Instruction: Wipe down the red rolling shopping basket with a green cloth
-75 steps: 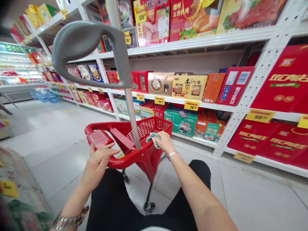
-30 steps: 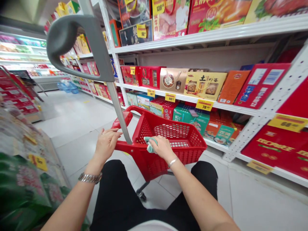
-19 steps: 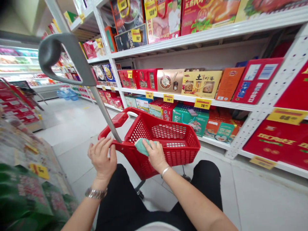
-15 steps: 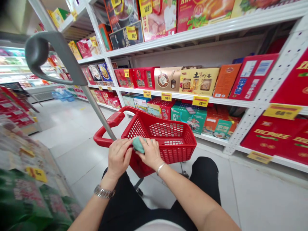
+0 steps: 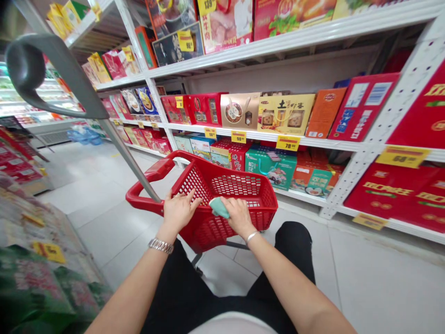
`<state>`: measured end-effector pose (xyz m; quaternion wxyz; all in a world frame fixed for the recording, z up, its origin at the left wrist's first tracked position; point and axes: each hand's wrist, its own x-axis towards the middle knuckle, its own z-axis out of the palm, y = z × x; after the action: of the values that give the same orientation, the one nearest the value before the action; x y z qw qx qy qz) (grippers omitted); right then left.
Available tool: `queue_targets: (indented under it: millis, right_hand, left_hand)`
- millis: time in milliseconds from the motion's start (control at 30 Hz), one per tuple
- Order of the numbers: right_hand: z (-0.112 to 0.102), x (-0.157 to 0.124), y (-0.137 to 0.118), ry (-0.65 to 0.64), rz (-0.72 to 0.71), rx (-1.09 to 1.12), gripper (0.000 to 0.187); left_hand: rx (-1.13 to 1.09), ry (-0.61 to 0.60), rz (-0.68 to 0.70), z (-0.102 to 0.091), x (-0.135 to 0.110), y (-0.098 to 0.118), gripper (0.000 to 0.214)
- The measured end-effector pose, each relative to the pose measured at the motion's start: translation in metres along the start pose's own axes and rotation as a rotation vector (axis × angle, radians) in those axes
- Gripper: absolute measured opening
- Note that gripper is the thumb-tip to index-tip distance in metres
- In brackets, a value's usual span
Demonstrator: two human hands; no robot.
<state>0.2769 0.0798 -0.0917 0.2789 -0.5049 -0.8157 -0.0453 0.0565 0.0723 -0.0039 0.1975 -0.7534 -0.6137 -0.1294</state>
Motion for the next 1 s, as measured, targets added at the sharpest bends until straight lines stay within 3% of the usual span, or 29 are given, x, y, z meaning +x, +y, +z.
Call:
queue_targets:
  millis: [267,433,700,900,1000]
  right_hand:
    - [-0.018,-0.049,0.097,0.058,0.024,-0.038,0.052]
    - [-0.021,-0.067,0.125,0.134,0.124,0.023,0.046]
    - [-0.016,-0.072,0.096,0.199,0.163,0.087,0.046]
    - [-0.017,-0.083,0.057,0.136,0.163,-0.011,0.05]
    - [-0.02,-0.074,0.027,0.072,0.141,-0.014,0.053]
  left_hand:
    - [0.002,0.082,0.032,0.003,-0.001,-0.003,0.062]
    - [0.045,0.083,0.036,0.003,-0.002,-0.004,0.064]
    - [0.094,0.094,-0.048,0.006,-0.004,-0.011,0.065]
    - [0.013,0.168,-0.111,0.01,-0.01,-0.038,0.056]
    - [-0.012,0.189,-0.118,0.014,-0.011,-0.054,0.052]
